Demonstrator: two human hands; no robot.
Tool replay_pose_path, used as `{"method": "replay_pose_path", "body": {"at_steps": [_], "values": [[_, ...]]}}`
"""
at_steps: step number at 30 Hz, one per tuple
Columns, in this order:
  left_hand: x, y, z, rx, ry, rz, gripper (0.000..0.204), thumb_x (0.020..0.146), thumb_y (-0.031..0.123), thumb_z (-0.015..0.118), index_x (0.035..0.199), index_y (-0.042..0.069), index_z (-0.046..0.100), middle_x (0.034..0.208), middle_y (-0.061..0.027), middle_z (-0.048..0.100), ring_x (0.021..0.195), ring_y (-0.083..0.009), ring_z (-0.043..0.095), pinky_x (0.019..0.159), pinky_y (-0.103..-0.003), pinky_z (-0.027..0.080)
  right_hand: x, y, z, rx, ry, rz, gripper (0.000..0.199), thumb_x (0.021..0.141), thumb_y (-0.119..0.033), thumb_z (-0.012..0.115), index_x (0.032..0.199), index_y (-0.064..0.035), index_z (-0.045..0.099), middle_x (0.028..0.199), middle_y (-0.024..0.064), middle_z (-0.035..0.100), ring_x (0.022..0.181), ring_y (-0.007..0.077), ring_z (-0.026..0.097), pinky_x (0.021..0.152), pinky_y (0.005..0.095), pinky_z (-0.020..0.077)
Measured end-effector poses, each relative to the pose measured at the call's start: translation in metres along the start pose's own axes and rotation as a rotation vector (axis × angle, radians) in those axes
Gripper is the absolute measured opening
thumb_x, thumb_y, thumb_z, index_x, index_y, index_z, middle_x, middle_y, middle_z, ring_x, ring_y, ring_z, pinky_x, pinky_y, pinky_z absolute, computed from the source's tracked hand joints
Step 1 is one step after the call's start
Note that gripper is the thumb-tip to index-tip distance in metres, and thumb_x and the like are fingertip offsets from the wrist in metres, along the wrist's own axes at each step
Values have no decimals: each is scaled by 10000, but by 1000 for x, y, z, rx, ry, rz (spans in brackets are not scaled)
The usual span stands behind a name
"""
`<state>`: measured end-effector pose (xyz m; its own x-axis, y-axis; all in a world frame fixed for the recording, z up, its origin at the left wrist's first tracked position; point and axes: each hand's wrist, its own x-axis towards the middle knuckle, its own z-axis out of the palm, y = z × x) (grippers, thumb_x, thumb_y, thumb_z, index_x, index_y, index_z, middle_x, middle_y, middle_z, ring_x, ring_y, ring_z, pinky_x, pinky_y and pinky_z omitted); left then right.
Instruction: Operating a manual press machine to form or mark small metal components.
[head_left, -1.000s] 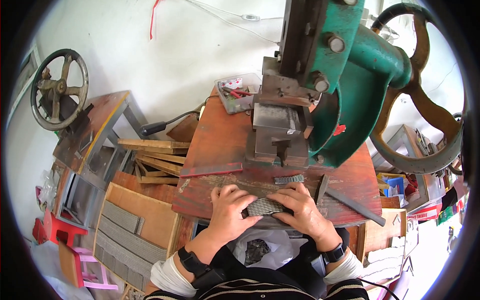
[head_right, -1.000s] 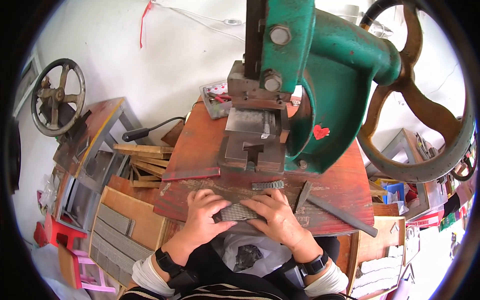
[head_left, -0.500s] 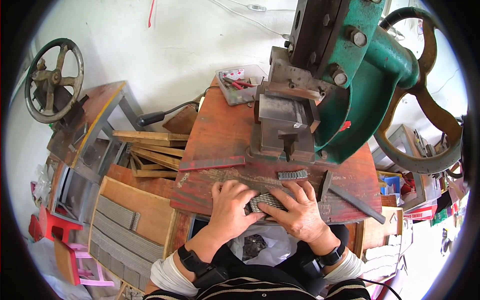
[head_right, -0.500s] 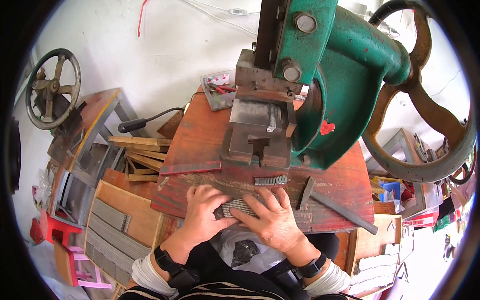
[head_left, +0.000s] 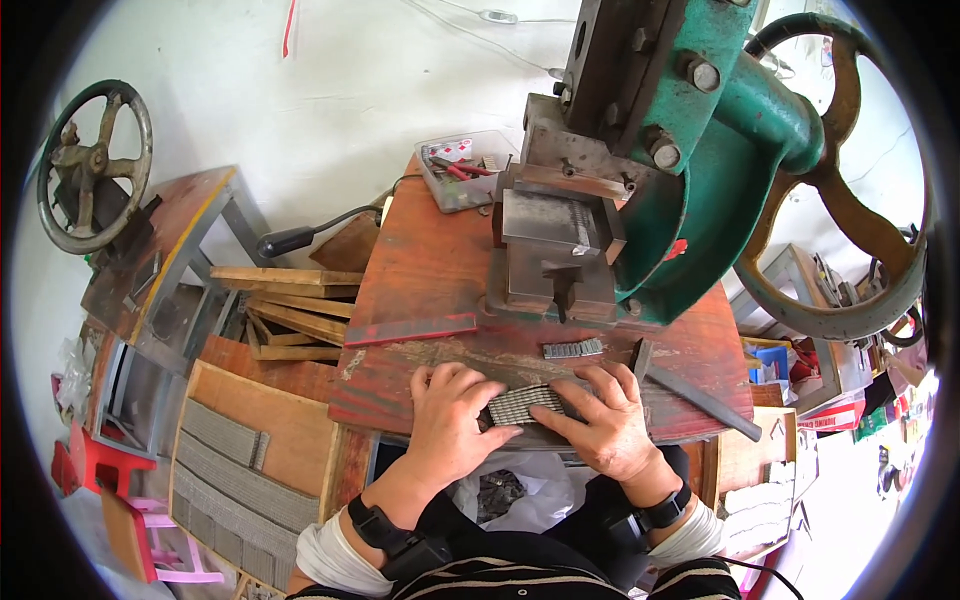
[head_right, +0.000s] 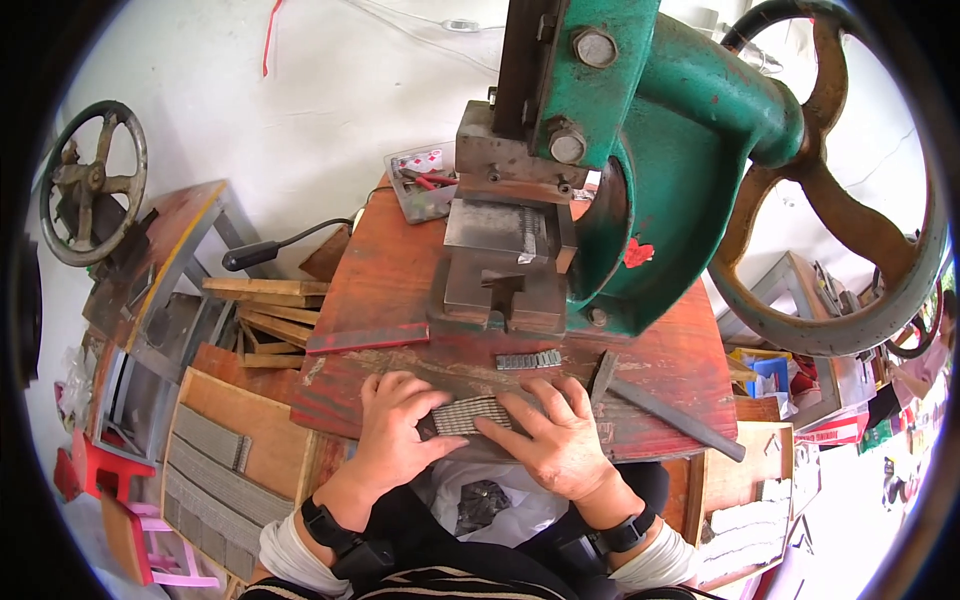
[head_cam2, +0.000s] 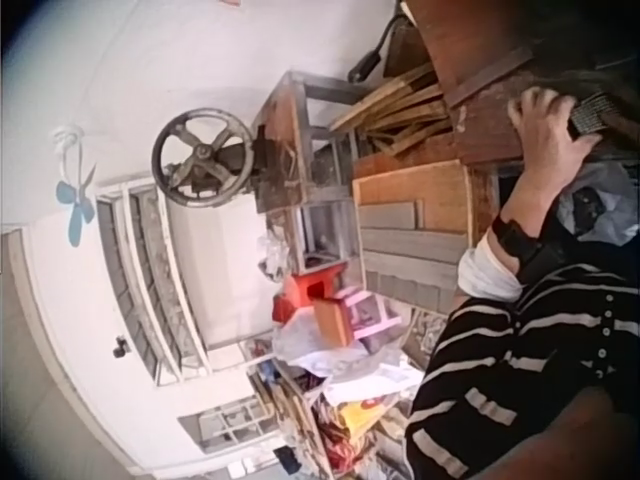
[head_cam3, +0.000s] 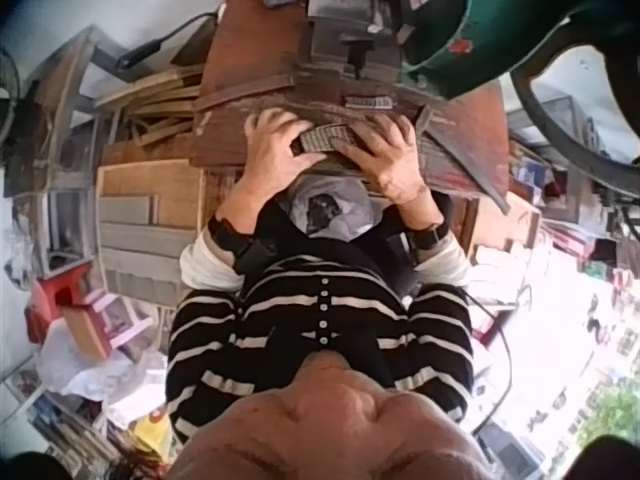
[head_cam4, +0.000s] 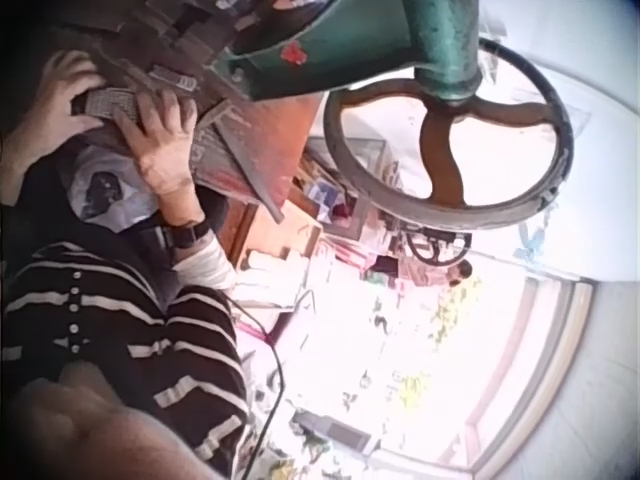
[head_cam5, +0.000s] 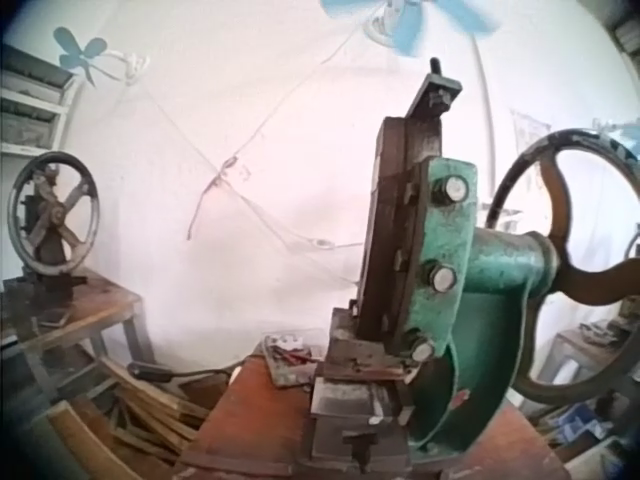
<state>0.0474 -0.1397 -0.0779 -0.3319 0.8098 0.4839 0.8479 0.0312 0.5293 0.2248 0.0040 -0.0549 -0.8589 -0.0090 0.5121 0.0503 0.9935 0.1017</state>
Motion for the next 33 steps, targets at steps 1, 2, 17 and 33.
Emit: {"method": "replay_pose_path", "body": {"at_steps": [1,2,17,33], "values": [[1,0,2,-6,-1,4,468,592,287,873,974,75,703,958,-21,634,1042,-251,526,980,-485,295,-2,2,-1,-18,5,14,405,700,-234,606,1086,-244,728,1151,23,609,1118,267,519,949,463,380],[0,0,0,-6,0,0,467,591,287,873,971,74,704,955,-22,635,1040,-250,528,978,-484,296,-2,2,-1,-29,16,24,403,695,-228,607,1078,-241,731,1146,22,612,1109,269,523,943,463,385],[2,4,-4,16,-31,-13,498,601,276,868,1026,84,692,969,-23,632,1035,-247,527,963,-496,301,4,-1,-3,8,22,2,407,672,-221,611,1055,-243,747,1103,31,629,1016,256,563,905,440,416],[7,6,5,63,-52,32,488,599,318,853,1002,93,698,978,-28,604,1048,-254,509,959,-511,296,-1,1,-2,-19,15,-36,421,686,-257,630,1091,-200,731,1095,36,626,1021,247,568,916,448,414]]}}
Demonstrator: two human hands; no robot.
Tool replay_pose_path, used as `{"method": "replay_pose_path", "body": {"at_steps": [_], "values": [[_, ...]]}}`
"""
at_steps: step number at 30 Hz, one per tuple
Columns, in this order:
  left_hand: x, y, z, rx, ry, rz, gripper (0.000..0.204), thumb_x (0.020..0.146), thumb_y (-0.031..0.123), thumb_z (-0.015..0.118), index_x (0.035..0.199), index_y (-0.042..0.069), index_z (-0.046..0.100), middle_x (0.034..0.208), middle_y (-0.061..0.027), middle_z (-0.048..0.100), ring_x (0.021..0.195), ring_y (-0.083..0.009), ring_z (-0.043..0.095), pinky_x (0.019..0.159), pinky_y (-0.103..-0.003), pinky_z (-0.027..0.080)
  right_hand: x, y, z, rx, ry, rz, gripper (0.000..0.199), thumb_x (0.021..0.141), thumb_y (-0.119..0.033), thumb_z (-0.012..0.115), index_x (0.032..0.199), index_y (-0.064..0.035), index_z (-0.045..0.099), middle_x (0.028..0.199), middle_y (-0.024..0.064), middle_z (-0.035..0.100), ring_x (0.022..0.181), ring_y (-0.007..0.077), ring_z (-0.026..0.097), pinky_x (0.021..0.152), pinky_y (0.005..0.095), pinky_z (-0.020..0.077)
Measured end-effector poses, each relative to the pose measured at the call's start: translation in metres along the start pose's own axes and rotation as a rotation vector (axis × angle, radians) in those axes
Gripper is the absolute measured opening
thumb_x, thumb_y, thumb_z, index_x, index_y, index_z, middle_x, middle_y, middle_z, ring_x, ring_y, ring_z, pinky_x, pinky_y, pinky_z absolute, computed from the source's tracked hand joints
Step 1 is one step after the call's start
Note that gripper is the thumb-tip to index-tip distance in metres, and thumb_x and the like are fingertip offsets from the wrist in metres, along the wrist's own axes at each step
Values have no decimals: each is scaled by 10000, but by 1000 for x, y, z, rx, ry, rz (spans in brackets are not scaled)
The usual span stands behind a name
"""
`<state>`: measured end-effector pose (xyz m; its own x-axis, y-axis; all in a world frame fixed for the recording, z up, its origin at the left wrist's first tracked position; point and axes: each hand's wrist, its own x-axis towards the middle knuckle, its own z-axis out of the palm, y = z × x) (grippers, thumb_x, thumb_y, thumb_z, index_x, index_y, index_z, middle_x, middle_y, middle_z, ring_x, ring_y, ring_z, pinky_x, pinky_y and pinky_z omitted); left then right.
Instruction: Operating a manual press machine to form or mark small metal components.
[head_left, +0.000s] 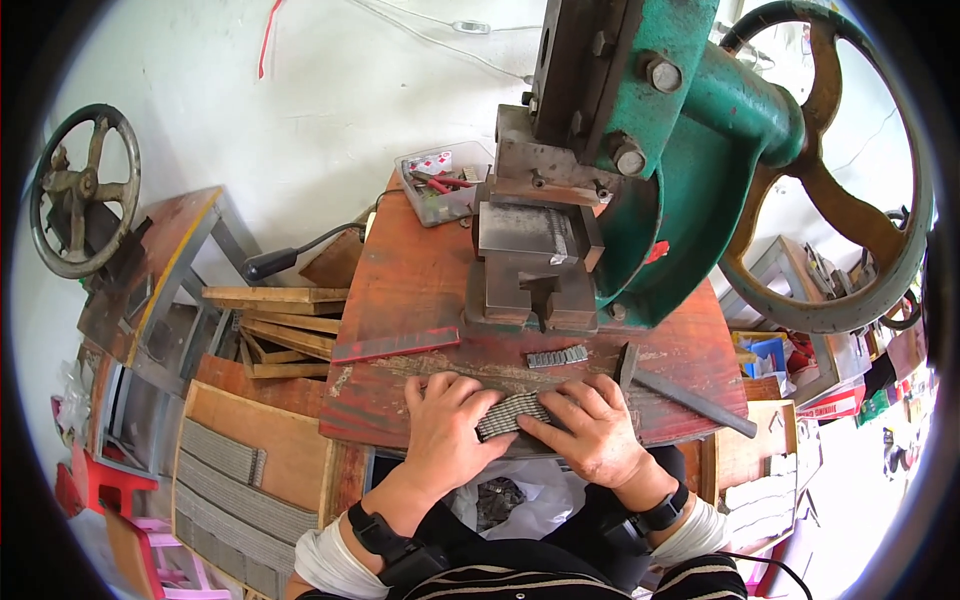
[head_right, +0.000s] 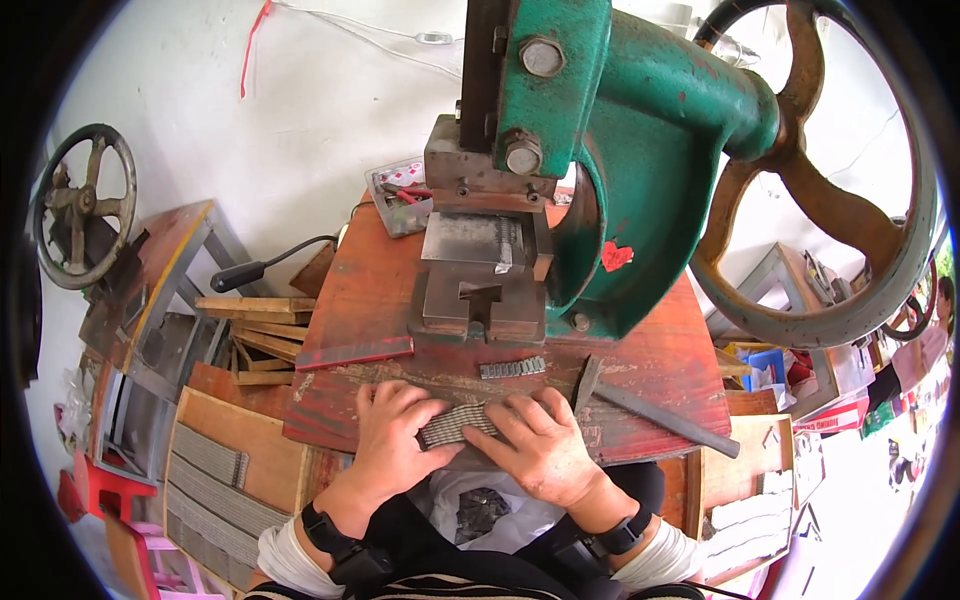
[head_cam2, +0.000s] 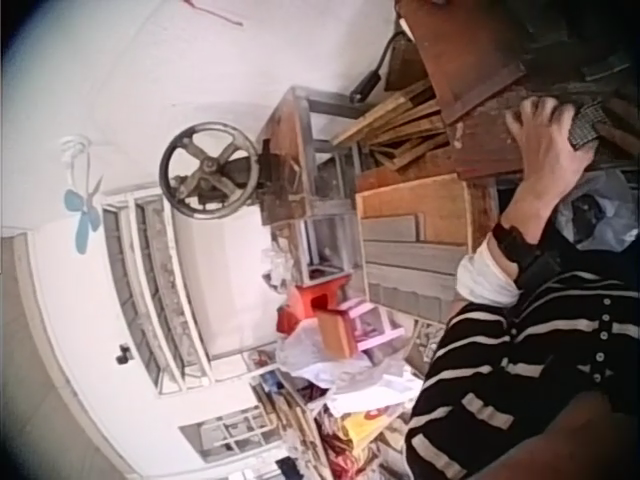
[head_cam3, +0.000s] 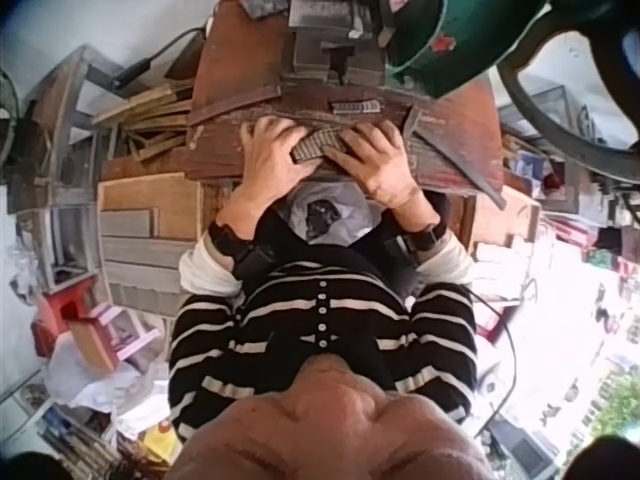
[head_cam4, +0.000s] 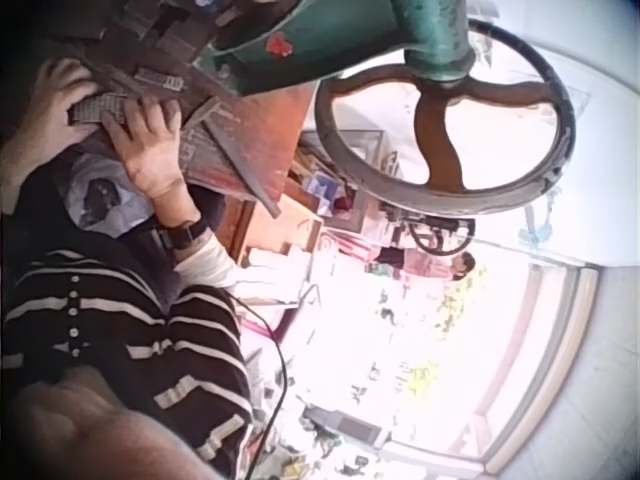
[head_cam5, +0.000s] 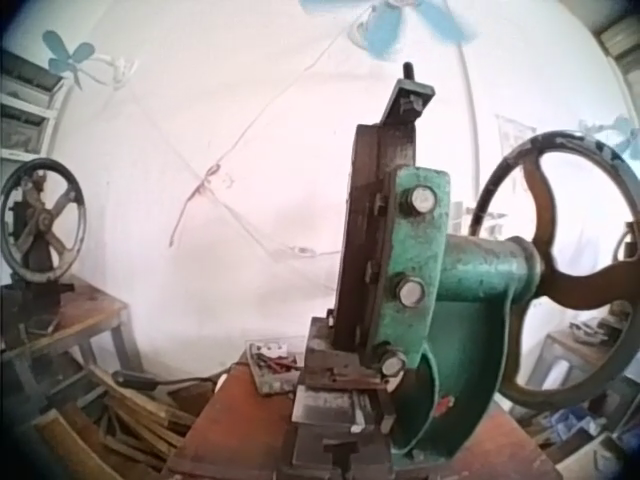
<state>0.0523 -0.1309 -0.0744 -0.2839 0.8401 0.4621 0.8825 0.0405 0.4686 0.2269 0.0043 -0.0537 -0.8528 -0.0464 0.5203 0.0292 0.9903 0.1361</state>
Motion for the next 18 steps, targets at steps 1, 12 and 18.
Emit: {"method": "replay_pose_path", "body": {"at_steps": [1,12,18], "values": [[0,-1,1,-11,-7,-5,483,600,309,859,998,87,697,974,-28,613,1052,-255,509,962,-508,293,1,-2,0,2,3,2,421,686,-257,630,1091,-200,731,1095,36,626,1021,247,568,916,448,414],[3,5,-3,-71,1,-109,503,584,247,878,1008,74,671,1028,-48,658,1066,-259,533,990,-493,291,22,-13,4,33,-137,150,624,684,-469,697,1235,-181,647,1198,10,597,1150,278,502,979,492,359],[2,2,-3,-46,-12,-62,492,578,235,874,996,74,670,984,-47,659,1052,-258,534,990,-500,296,17,-10,2,-10,-133,156,594,696,-381,735,1234,-149,637,1186,7,578,1176,255,476,974,523,365]]}}
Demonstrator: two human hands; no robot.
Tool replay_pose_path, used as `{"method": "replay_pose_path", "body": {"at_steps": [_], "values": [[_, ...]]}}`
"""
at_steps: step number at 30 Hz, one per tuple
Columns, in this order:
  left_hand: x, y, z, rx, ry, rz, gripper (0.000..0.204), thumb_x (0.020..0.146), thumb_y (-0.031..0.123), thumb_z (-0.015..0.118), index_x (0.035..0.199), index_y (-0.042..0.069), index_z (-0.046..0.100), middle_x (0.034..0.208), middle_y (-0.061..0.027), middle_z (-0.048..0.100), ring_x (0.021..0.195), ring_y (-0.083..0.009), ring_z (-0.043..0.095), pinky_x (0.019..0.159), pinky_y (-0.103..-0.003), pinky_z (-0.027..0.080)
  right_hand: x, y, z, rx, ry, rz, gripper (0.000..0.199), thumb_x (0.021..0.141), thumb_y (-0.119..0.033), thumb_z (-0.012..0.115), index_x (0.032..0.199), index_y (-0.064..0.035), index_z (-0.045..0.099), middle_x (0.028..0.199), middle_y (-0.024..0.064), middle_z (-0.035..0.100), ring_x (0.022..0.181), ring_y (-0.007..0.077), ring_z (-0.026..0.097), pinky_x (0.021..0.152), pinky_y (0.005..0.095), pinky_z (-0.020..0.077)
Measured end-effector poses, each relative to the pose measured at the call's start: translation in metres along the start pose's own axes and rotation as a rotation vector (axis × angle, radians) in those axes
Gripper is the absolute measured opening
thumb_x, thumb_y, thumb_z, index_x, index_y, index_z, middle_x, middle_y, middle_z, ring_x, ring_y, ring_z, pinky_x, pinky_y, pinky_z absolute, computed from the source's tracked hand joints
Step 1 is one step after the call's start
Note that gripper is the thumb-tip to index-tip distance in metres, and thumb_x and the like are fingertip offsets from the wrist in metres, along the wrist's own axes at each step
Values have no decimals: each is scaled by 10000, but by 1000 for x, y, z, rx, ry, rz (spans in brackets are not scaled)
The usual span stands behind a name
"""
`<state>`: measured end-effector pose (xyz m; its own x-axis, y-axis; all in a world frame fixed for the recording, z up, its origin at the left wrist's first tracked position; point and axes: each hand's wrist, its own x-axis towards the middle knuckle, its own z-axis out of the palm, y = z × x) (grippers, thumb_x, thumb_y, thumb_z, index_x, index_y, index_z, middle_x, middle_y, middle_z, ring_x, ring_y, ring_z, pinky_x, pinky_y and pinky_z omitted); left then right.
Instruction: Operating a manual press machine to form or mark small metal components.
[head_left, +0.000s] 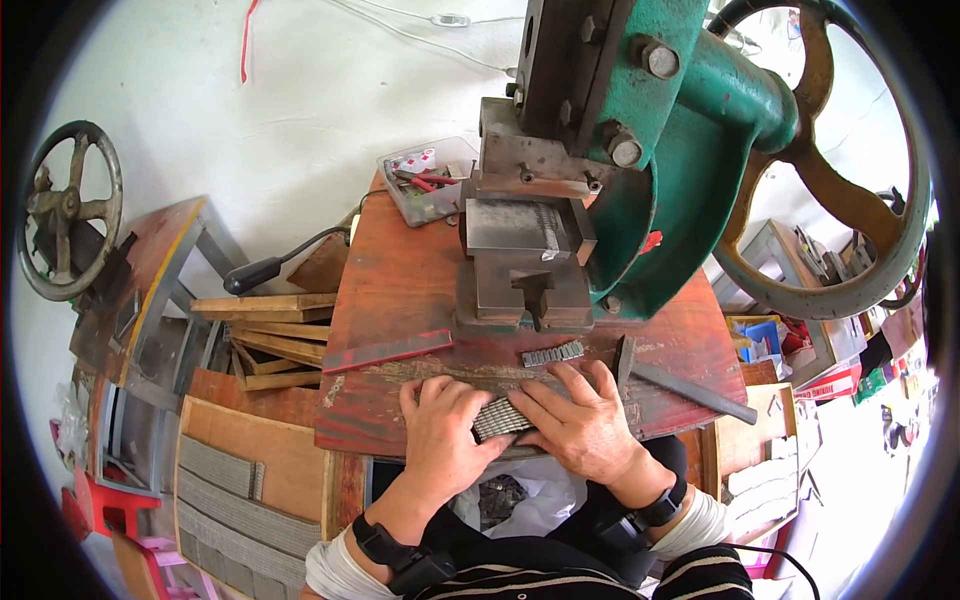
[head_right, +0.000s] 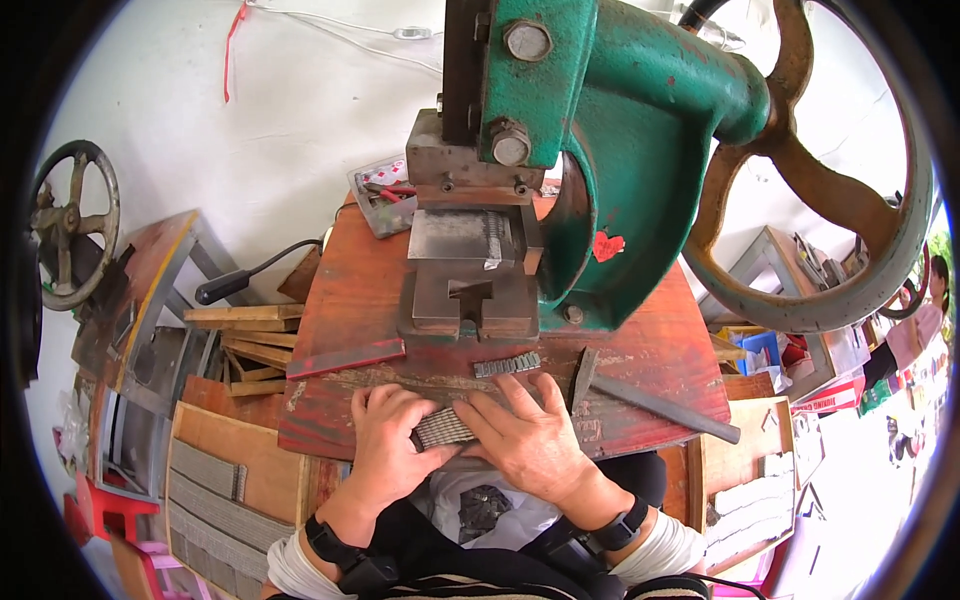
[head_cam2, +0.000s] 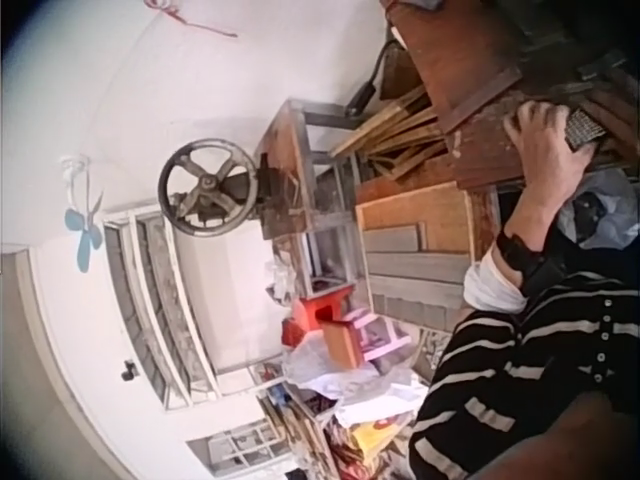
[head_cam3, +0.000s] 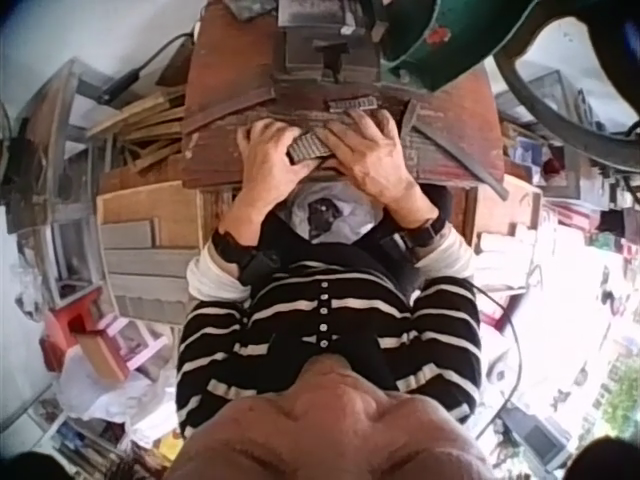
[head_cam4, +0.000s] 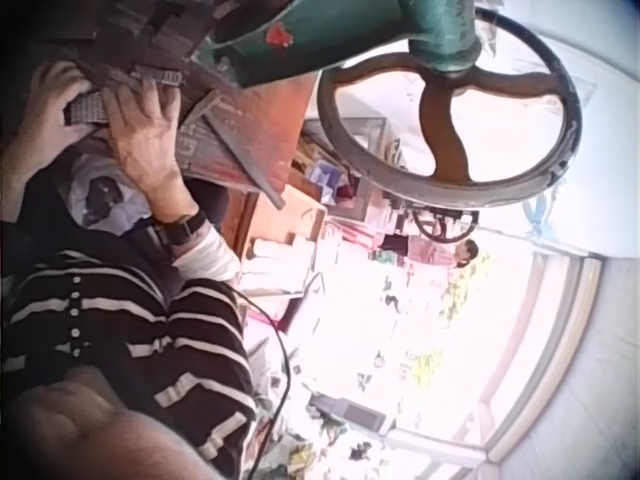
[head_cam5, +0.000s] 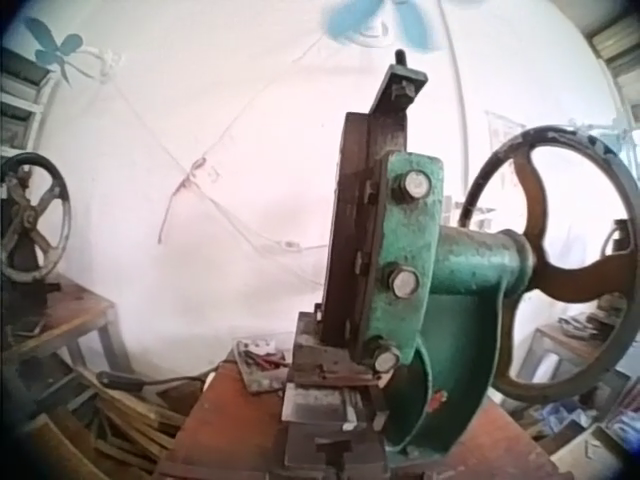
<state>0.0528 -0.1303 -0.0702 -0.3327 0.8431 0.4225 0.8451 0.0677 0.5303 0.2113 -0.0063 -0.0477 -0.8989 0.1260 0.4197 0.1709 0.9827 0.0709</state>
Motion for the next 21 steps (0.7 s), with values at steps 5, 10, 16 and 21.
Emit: {"method": "replay_pose_path", "body": {"at_steps": [5,10,16,21], "values": [[-1,-2,1,17,14,22,481,593,260,864,996,78,676,952,-40,644,1036,-254,531,984,-510,298,0,1,-1,-24,26,-13,607,644,-334,750,1202,-112,658,1186,15,627,1146,272,514,981,495,369],[-1,-1,2,32,21,47,461,611,277,855,1011,112,695,912,-23,588,1016,-253,519,963,-512,297,3,4,-3,-40,40,-83,523,718,-298,706,1193,-87,648,1148,38,605,1129,261,523,962,509,388],[0,-1,1,54,16,69,460,604,293,852,999,110,703,964,-22,573,1026,-260,505,944,-488,305,2,12,-7,-17,62,-149,506,708,-315,696,1148,-68,662,1107,51,620,1090,264,551,938,507,411],[-1,-1,0,39,3,65,465,612,290,854,1009,103,700,971,-18,579,1030,-250,507,952,-500,297,7,11,-12,-51,3,-176,499,688,-344,721,1117,-92,685,1114,35,637,1095,259,563,969,503,398]]}}
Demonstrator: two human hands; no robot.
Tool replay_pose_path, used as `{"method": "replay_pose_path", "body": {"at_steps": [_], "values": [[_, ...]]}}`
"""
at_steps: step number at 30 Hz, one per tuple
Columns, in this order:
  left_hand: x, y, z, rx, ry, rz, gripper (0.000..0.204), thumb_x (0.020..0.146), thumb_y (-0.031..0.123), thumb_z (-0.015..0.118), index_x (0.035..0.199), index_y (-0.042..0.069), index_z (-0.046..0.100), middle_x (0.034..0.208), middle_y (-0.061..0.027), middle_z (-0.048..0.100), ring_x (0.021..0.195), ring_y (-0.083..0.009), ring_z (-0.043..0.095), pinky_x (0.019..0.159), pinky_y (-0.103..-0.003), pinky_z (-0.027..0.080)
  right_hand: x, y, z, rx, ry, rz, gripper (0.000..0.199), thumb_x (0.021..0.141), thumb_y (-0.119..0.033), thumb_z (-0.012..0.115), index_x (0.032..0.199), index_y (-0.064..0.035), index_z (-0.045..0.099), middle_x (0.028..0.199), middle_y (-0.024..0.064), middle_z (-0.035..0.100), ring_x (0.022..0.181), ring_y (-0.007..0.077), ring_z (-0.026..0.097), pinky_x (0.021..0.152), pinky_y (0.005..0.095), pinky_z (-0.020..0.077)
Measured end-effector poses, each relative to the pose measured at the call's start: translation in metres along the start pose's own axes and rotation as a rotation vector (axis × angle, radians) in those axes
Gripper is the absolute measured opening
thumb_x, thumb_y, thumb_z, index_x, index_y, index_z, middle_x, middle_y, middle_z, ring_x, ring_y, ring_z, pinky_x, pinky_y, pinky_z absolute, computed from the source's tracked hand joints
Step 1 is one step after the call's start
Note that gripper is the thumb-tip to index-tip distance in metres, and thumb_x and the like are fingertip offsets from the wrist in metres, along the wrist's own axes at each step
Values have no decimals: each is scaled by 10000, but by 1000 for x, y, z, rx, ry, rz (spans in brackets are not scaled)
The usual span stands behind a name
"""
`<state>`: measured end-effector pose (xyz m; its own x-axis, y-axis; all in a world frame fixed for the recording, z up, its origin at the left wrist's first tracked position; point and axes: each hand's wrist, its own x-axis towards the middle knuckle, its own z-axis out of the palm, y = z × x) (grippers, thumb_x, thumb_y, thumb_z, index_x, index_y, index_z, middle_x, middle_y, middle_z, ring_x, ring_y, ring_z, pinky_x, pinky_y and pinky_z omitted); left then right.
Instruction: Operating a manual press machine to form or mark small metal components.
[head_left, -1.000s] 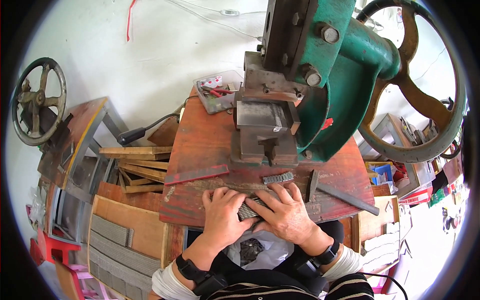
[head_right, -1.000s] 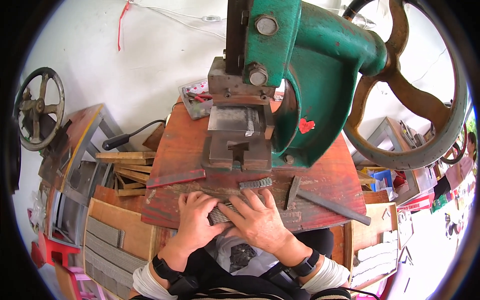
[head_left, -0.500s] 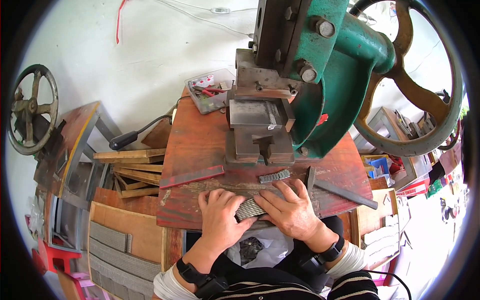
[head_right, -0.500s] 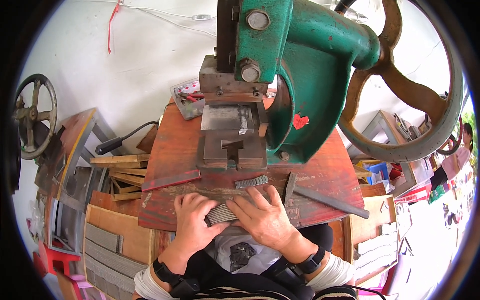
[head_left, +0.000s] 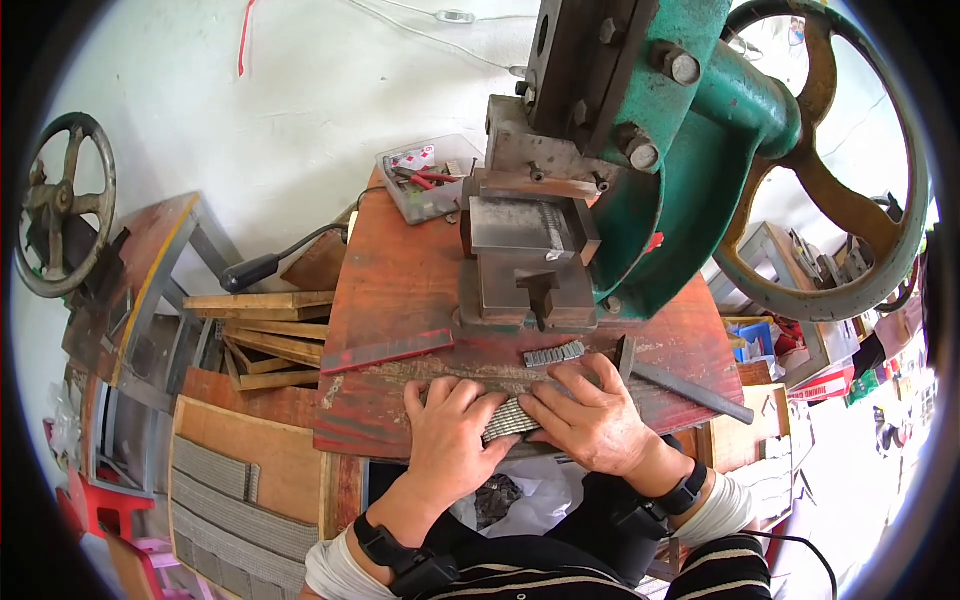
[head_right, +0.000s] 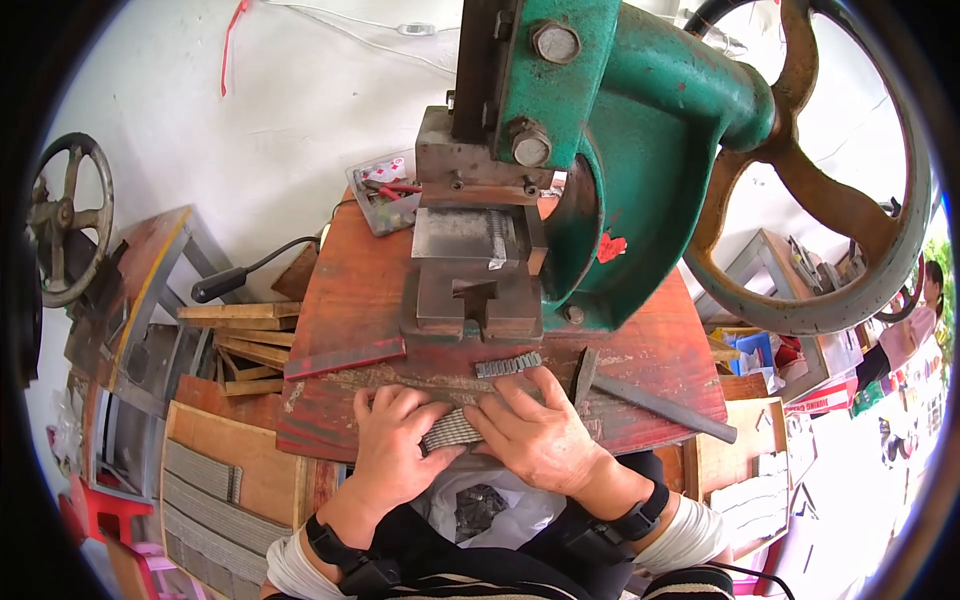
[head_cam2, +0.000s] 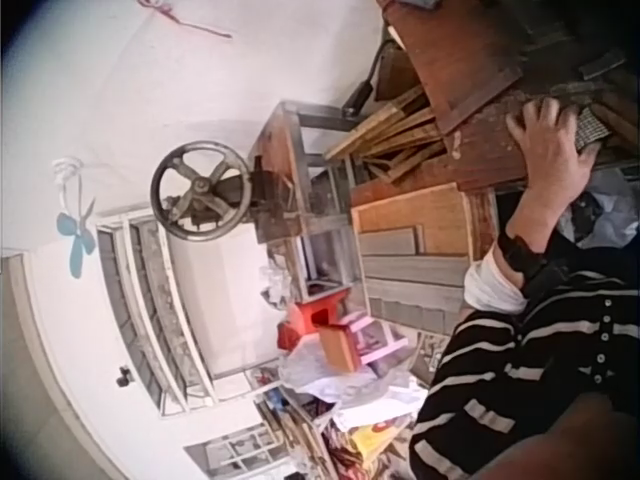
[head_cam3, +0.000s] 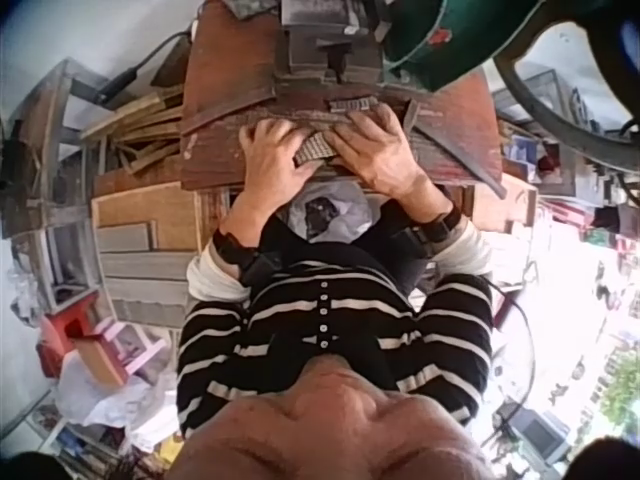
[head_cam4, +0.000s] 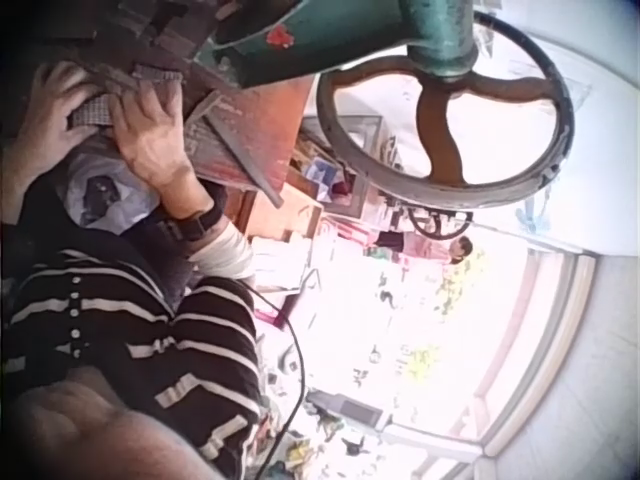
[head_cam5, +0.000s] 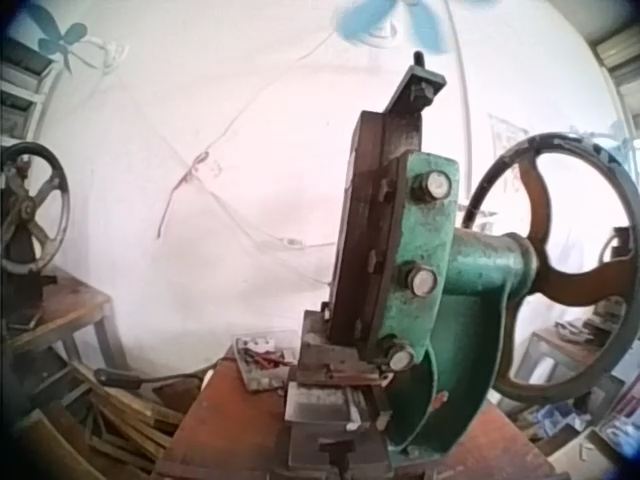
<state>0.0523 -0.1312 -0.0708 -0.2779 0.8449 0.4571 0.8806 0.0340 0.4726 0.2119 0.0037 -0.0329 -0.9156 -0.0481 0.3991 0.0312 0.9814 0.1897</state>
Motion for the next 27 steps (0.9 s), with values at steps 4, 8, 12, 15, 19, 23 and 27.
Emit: {"method": "replay_pose_path", "body": {"at_steps": [4,8,12,15,19,23,27], "values": [[0,-1,0,-16,7,-2,459,607,294,854,993,97,701,996,-16,595,1027,-251,507,949,-483,304,0,6,-1,2,20,-60,520,676,-331,706,1108,-43,667,1069,64,620,1063,262,565,953,501,421],[1,0,0,-26,1,-4,452,612,294,851,992,98,702,989,-11,603,1021,-248,508,953,-477,301,-2,9,-1,-10,9,-71,518,676,-334,708,1110,-53,667,1060,62,619,1052,259,571,958,495,425],[1,-1,-1,-40,-11,1,460,629,286,848,1020,99,697,979,-4,599,1013,-239,513,963,-489,293,-3,8,3,30,56,-40,476,700,-320,697,1116,-88,673,1062,55,618,1044,250,573,940,472,431],[2,0,-2,-28,-19,5,467,636,287,845,1038,103,694,978,0,599,1011,-236,512,967,-488,291,-4,8,3,29,44,-47,453,714,-310,688,1119,-106,676,1068,51,616,1044,246,571,928,465,432],[3,0,-2,-11,-24,18,469,641,297,837,1049,115,697,982,4,602,1010,-238,506,968,-475,292,-4,9,0,27,35,-41,462,706,-306,693,1125,-111,673,1068,46,613,1049,248,567,932,466,428],[2,-2,-1,-17,-39,6,470,647,301,835,1058,119,697,980,3,599,1012,-239,505,972,-482,287,-8,13,-5,42,34,-44,463,685,-300,718,1105,-110,673,1073,50,614,1051,249,565,921,473,429],[0,-3,0,-29,-33,0,462,657,311,830,1053,115,695,982,-4,601,1016,-240,504,983,-490,281,-58,40,-11,31,61,537,424,668,-180,786,1066,-100,668,1019,92,609,970,312,567,850,452,454]]}}
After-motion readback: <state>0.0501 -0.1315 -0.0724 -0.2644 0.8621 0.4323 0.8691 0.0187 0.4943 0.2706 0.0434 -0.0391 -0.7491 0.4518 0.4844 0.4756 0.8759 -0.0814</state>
